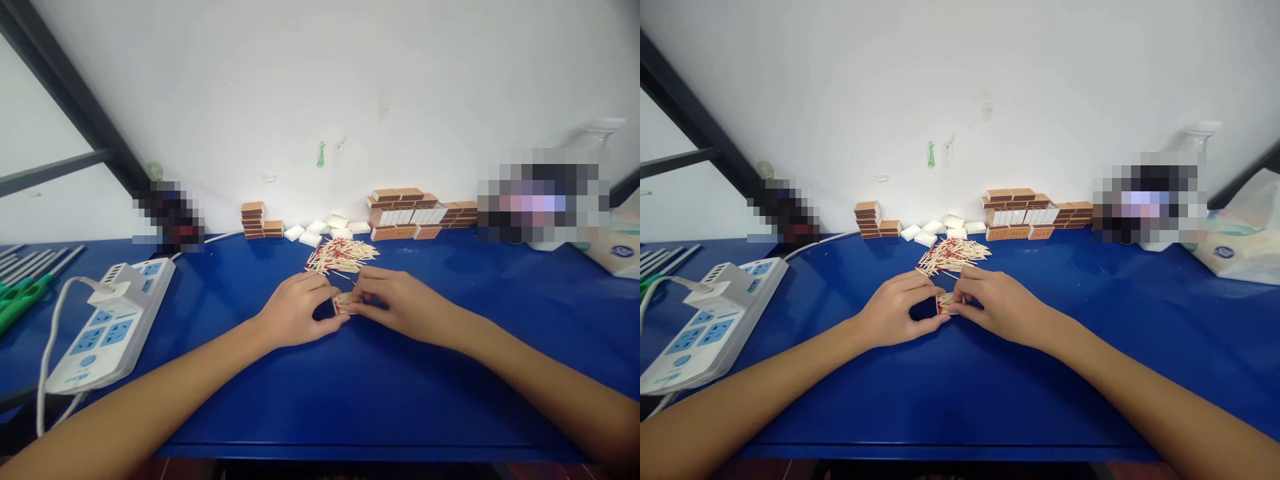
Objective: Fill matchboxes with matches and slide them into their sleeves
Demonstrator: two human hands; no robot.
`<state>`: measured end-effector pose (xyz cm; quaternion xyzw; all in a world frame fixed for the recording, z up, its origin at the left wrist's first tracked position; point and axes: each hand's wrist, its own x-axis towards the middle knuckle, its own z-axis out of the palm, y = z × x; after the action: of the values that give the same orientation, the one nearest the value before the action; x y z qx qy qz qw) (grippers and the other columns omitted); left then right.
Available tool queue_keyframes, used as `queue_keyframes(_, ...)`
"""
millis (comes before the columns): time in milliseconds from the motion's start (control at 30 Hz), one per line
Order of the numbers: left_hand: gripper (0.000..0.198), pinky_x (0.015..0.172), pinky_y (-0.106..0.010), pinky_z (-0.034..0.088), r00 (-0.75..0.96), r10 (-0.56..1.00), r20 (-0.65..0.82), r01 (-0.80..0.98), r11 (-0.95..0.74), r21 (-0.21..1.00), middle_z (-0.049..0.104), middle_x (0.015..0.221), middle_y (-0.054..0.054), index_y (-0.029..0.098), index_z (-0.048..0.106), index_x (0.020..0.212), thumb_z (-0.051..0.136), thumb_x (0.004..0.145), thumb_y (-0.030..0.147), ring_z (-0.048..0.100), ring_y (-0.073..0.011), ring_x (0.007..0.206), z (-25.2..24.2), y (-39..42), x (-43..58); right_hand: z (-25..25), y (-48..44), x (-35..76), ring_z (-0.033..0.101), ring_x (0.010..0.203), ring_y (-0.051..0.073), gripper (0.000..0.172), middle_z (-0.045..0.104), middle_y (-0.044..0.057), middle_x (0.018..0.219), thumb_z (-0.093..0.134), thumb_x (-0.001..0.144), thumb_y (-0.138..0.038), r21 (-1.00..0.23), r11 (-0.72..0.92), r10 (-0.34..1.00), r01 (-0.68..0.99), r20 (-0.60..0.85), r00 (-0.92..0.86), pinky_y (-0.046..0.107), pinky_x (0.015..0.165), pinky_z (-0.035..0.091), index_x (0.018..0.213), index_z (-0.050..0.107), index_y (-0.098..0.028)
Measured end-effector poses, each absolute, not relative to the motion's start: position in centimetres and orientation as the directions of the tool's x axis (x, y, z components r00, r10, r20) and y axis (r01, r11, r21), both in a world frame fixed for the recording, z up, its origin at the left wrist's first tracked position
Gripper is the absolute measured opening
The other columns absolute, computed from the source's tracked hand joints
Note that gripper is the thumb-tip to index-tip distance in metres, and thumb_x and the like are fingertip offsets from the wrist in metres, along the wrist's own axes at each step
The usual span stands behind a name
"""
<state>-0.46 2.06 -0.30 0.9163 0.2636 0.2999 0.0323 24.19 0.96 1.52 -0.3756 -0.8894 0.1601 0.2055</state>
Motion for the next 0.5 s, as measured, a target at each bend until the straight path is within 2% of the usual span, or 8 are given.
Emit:
queue_keyframes(267, 0.028, 0.083, -0.037, 0.058, 0.68, 0.509, 0.528, 0.459, -0.857, 0.235, 0.074, 0.091, -0.006, 0.016, 0.075, 0.108, 0.071, 0.096, 0.041, 0.07, -0.0212, 0.085, -0.56, 2.23, -0.48, 2.01, 1.32, 24.01, 0.052, 0.065, 0.015, 0.029, 0.061, 0.0, 0.073, 0.061, 0.103, -0.04, -0.503, 0.605, 0.764, 0.617, 0.151, -0.627, 0.029, 0.063, 0.037, 0.083, 0.066, -0.02)
queue_keyframes(500, 0.029, 0.083, -0.038, 0.058, 0.692, 0.493, 0.527, 0.458, -0.865, 0.207, 0.074, 0.093, -0.007, 0.016, 0.075, 0.108, 0.07, 0.096, 0.043, 0.069, -0.0219, 0.087, -0.5, 2.25, -0.47, 2.14, 1.31, 24.03, 0.055, 0.067, 0.015, 0.026, 0.065, 0.001, 0.077, 0.063, 0.102, -0.038, -0.507, 0.561, 0.797, 0.654, 0.119, -0.592, 0.029, 0.064, 0.037, 0.083, 0.065, -0.021)
